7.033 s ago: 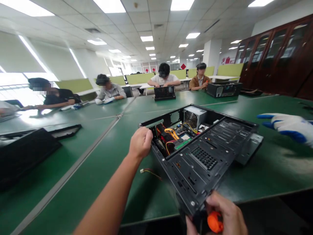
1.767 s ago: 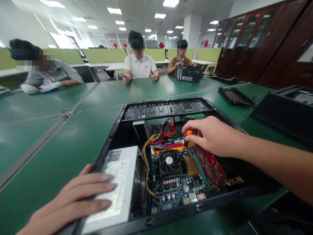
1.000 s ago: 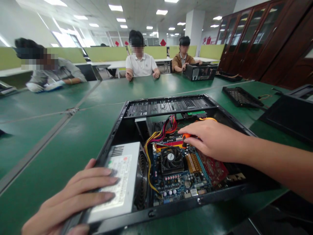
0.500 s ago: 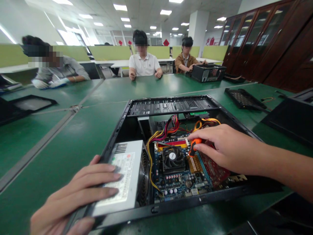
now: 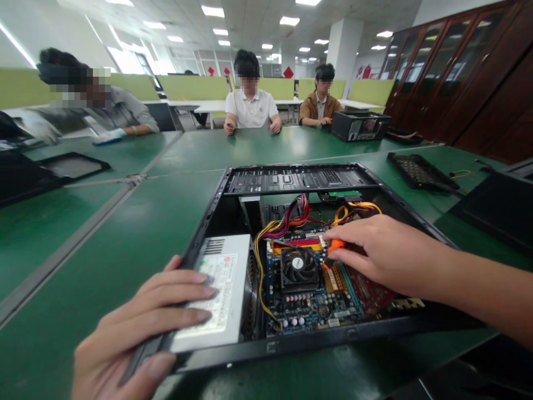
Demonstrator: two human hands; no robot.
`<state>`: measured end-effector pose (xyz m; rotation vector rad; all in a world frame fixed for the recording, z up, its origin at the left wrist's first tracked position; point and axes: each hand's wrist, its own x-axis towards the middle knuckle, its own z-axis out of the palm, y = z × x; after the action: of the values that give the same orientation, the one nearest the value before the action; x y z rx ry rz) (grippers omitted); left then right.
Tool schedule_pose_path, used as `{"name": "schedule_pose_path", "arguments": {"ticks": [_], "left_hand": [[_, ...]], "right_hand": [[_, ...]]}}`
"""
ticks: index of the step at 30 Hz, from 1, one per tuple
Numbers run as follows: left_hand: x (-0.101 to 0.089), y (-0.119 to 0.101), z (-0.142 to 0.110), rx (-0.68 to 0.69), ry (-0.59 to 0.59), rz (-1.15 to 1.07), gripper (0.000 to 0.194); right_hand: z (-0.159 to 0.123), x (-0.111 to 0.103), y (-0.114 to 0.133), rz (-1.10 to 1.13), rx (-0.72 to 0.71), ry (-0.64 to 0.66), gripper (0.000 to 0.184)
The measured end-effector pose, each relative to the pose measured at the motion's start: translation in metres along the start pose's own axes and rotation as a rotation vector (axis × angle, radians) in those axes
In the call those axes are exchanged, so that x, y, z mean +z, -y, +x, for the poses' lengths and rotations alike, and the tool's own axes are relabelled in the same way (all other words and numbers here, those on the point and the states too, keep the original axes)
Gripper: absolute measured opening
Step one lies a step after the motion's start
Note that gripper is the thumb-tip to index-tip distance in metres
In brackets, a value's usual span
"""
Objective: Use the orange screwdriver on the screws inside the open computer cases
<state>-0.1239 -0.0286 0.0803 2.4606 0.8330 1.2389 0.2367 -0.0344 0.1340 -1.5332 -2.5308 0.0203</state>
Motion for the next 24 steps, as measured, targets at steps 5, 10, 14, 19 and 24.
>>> {"name": "schedule_pose_path", "arguments": {"ticks": [5, 10, 14, 19, 24], "left_hand": [[0.006, -0.010, 0.000, -0.083, -0.049, -0.145, 0.023], [0.006, -0.012, 0.001, -0.046, -0.039, -0.155, 0.023], [0.005, -0.012, 0.002, -0.042, -0.015, -0.146, 0.021], [0.005, -0.014, 0.002, -0.033, -0.021, -0.153, 0.019], [0.005, -0.014, 0.002, -0.025, -0.045, -0.170, 0.018]], "right_hand": [[-0.007, -0.037, 0.000, 0.043, -0.056, -0.121, 0.026], [0.018, -0.062, 0.038, 0.046, -0.194, -0.223, 0.023], [0.040, -0.033, 0.067, 0.110, -0.275, -0.010, 0.029], [0.052, -0.004, 0.067, 0.118, -0.218, 0.085, 0.032], [0.053, -0.002, 0.063, 0.136, -0.203, 0.080, 0.029]]}}
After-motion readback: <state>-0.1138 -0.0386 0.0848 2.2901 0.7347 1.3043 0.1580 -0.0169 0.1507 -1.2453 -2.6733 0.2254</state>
